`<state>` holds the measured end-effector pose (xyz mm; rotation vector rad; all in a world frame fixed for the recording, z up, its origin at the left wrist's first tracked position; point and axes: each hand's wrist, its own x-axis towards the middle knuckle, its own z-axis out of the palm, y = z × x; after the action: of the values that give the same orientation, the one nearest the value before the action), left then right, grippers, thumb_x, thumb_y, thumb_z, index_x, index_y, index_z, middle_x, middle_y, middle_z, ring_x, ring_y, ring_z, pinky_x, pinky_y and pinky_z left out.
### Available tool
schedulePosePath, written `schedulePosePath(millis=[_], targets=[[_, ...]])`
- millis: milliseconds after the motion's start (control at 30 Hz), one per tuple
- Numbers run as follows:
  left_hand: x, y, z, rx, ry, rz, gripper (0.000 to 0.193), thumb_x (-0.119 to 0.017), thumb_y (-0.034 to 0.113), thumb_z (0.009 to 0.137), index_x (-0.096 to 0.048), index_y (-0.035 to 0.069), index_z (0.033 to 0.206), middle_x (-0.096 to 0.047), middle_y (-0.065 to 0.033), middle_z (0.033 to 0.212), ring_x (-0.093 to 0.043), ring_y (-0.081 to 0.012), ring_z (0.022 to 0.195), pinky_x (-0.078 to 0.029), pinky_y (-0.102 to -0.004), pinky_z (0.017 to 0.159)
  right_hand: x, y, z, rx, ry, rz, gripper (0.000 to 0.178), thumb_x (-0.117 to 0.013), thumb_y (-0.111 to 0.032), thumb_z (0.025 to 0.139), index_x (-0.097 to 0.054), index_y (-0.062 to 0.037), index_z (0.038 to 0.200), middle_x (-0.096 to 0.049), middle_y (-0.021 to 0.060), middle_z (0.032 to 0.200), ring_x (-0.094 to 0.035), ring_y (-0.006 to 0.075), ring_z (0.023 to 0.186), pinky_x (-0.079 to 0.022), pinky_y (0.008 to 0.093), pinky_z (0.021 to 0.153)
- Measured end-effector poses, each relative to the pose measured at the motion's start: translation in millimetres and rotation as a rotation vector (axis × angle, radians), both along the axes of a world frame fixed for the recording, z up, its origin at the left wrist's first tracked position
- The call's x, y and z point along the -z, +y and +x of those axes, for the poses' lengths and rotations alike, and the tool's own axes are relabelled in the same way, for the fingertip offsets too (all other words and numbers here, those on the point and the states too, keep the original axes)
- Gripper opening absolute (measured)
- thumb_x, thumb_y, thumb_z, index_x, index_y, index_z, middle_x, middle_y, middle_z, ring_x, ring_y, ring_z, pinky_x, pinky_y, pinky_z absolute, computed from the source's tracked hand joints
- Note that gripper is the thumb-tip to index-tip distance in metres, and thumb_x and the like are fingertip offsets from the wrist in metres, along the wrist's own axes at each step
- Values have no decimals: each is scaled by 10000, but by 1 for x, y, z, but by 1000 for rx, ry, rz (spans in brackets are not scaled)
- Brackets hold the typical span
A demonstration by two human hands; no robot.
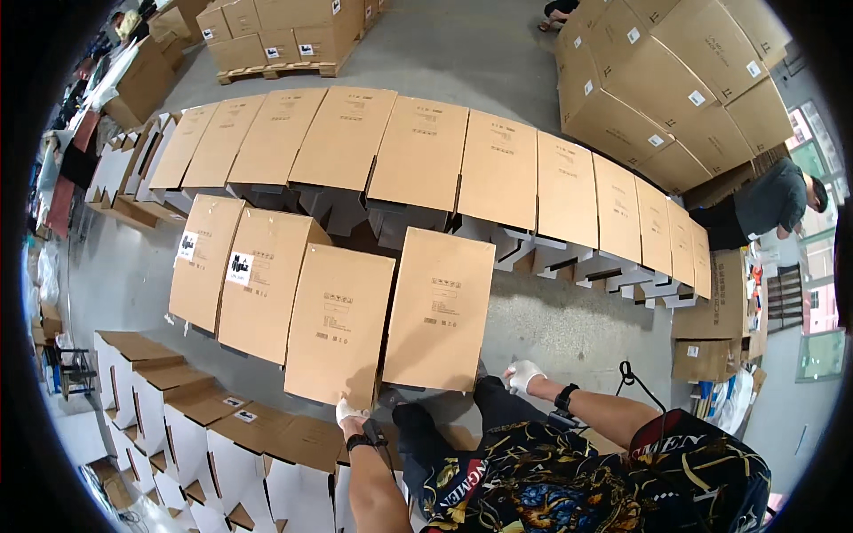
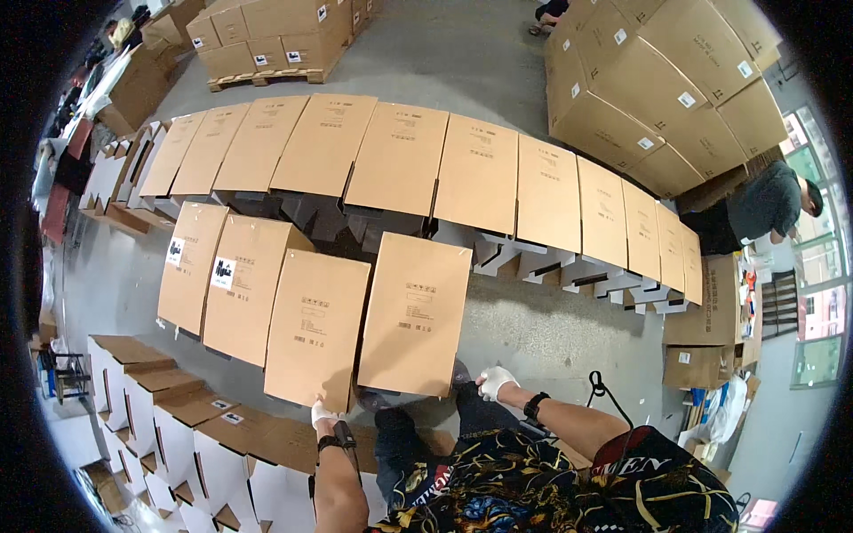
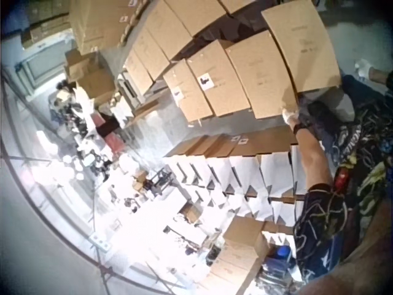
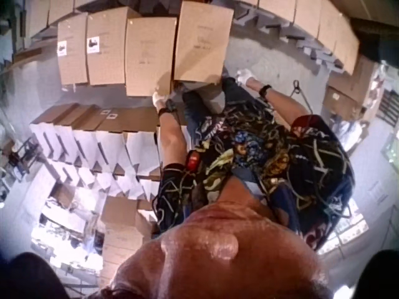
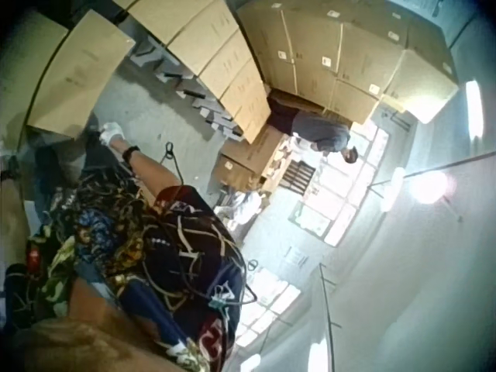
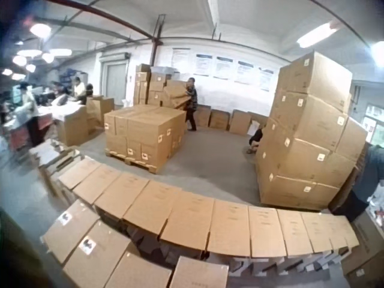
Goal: The person picks up cardboard boxes from a pile on the floor and stacks them onto a growing pile. They handle the boxes one at a time, lifting them and placing them carefully to build a stable stack. The person wears white gloves and a patterned shirt while performing the task in a warehouse environment.
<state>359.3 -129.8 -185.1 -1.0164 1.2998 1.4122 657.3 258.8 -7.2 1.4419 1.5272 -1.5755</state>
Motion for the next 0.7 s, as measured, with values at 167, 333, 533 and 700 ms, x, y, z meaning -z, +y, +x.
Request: schedulePosePath(millis=[167, 333, 533, 700], targets=[[74, -28, 7, 248, 91, 66, 308, -522, 285, 944, -572, 56, 1144, -641, -76, 1063, -599, -275, 961, -492, -456, 825, 0, -49, 2, 419, -14, -189, 251, -427, -153, 891, -606, 15, 940, -622, 131, 732, -605, 251, 605, -469, 329, 521], [70, 1, 12, 455, 427, 5, 353, -485, 314, 963, -614, 1, 1063, -677, -124, 904, -622, -206, 880, -497, -344, 793, -29, -99, -30, 173, -87, -40, 236, -481, -126, 872, -593, 47, 988, -641, 142, 755, -630, 233, 624, -493, 321, 523], [7, 60, -25, 927, 398, -248, 353, -573, 299, 922, -582, 7, 1119, -659, -120, 1020, -606, -245, 904, -496, -364, 794, 2, -92, -25, 149, -13, -30, 171, -545, -38, 839, -603, 28, 985, -652, 127, 762, -635, 211, 611, -503, 310, 529], [25, 48, -30, 140, 160, -54, 410, -681, 199, 852, -526, 17, 1185, -615, -112, 1125, -579, -264, 972, -499, -391, 830, 6, -76, -23, 247, 33, -76, 158, -544, -39, 842, -592, 17, 982, -649, 122, 761, -635, 217, 611, -506, 315, 534]])
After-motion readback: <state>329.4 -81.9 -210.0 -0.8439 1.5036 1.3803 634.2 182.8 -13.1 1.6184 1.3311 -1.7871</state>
